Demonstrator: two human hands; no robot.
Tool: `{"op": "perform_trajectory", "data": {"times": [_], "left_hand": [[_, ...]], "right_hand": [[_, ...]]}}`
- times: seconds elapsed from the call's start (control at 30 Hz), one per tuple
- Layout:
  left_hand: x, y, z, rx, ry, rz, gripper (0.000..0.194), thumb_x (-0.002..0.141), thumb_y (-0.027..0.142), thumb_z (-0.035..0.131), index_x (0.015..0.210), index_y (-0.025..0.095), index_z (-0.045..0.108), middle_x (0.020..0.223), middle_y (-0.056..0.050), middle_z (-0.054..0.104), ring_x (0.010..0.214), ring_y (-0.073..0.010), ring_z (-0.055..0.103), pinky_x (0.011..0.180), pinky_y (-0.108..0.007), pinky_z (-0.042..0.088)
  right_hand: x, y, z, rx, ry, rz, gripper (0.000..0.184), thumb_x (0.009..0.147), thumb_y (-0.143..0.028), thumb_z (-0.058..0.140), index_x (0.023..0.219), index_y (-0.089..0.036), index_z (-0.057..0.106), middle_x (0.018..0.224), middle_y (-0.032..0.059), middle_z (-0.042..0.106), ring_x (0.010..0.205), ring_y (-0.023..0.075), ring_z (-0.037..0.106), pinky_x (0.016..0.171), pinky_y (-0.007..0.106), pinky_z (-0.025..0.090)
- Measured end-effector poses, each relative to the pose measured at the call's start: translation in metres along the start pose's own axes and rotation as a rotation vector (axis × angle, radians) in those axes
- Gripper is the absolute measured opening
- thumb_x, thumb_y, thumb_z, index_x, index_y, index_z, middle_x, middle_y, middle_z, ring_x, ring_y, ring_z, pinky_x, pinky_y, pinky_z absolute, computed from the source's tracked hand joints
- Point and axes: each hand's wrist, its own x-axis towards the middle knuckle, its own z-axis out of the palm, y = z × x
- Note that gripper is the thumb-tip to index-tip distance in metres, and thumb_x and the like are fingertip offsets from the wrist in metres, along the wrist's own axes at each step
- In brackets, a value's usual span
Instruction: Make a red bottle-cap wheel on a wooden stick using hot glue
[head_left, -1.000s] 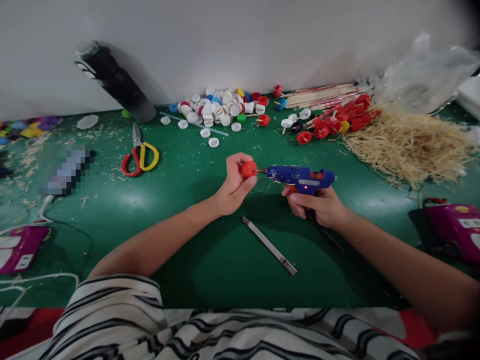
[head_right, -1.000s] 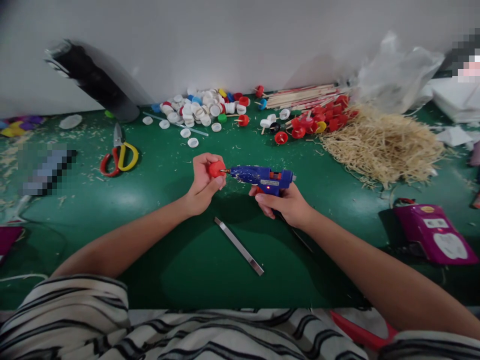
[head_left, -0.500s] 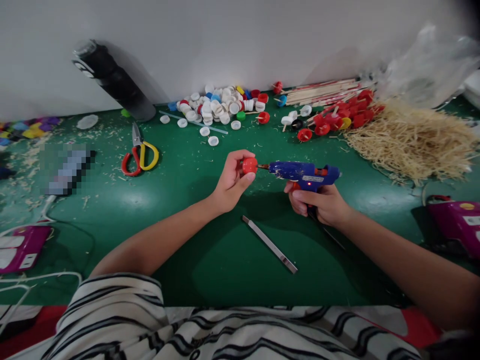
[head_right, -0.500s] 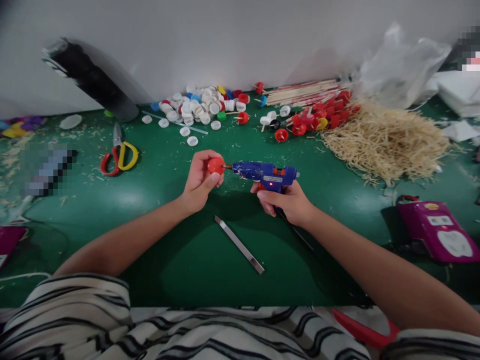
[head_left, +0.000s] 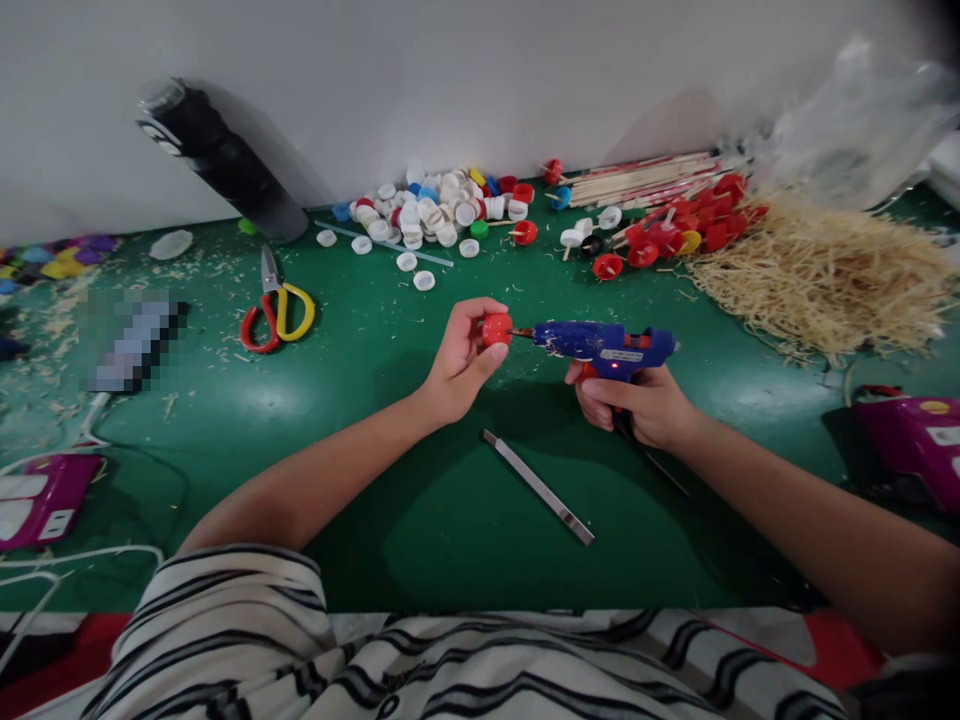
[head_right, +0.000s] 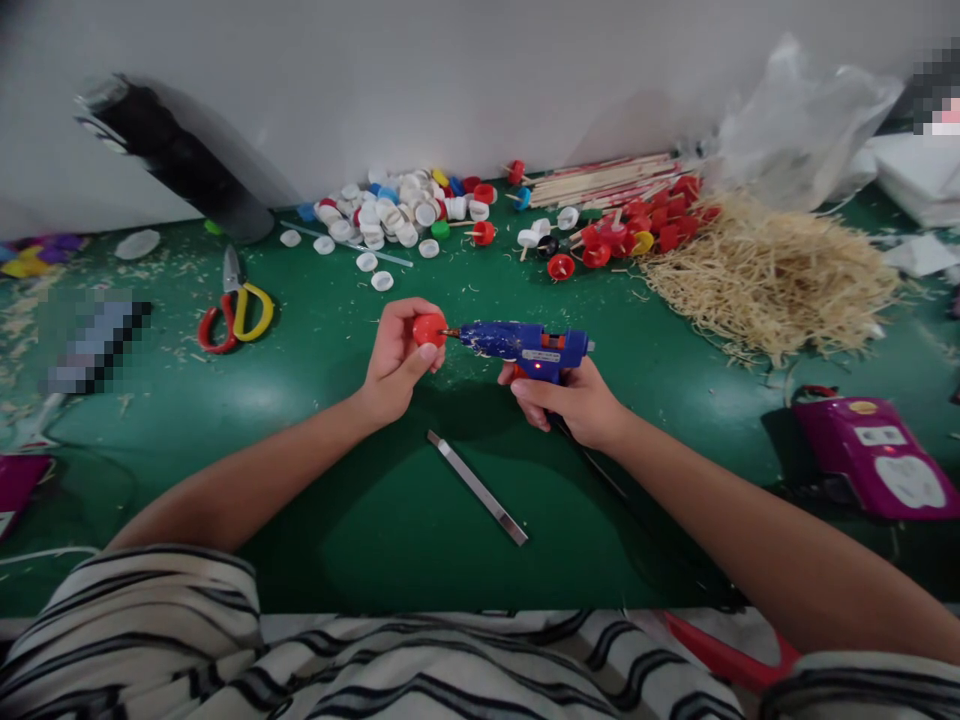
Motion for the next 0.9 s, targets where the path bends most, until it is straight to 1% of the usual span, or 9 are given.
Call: {"op": "perform_trajectory", "data": {"times": [0.13,0.27,0.47,0.67,0.9], "left_hand": [[-0.001,-0.001,-0.001,-0.027,-0.012,0.016,0.039,0.099,0.048,0.066,0.129,0.029,0.051,0.105,-0.003,0.054,0.073,-0.0096,0.052,0.064,-0.028,0.050],[0.000,-0.003,-0.002,-0.029,-0.019,0.019,0.039,0.099,0.048,0.066,0.130,0.028,0.051,0.105,-0.002,0.053,0.073,-0.0095,0.052,0.063,-0.027,0.049],[0.002,-0.010,-0.002,-0.058,-0.038,0.155,0.035,0.102,0.038,0.065,0.133,0.026,0.053,0.104,-0.001,0.052,0.074,-0.0062,0.052,0.062,-0.020,0.047],[0.001,-0.010,-0.002,-0.059,-0.040,0.157,0.034,0.102,0.034,0.065,0.134,0.027,0.055,0.105,-0.001,0.053,0.073,-0.0057,0.053,0.062,-0.019,0.048],[0.001,-0.010,-0.002,-0.037,-0.041,0.151,0.035,0.102,0.038,0.064,0.133,0.026,0.053,0.104,-0.002,0.054,0.073,-0.0063,0.052,0.061,-0.019,0.048]], "right_hand": [[0.000,0.000,0.000,0.000,0.005,0.013,0.021,0.089,-0.035,0.080,0.097,-0.017,0.072,0.053,-0.0057,0.056,0.042,0.0096,0.049,0.043,0.026,0.037],[0.001,0.001,0.000,0.006,0.000,0.003,0.020,0.090,-0.034,0.080,0.098,-0.017,0.072,0.053,-0.0059,0.057,0.042,0.0095,0.049,0.043,0.026,0.037],[0.001,0.002,-0.001,0.017,-0.013,-0.001,0.021,0.089,-0.034,0.081,0.097,-0.016,0.072,0.053,-0.0056,0.058,0.041,0.0096,0.050,0.043,0.025,0.037],[0.001,0.004,-0.004,0.018,-0.011,0.007,0.019,0.090,-0.032,0.080,0.099,-0.016,0.072,0.054,-0.0054,0.058,0.042,0.0095,0.051,0.043,0.024,0.038],[0.001,0.003,-0.004,0.022,-0.017,0.004,0.019,0.090,-0.032,0.080,0.098,-0.016,0.072,0.054,-0.0055,0.058,0.042,0.0093,0.050,0.043,0.024,0.038]]}}
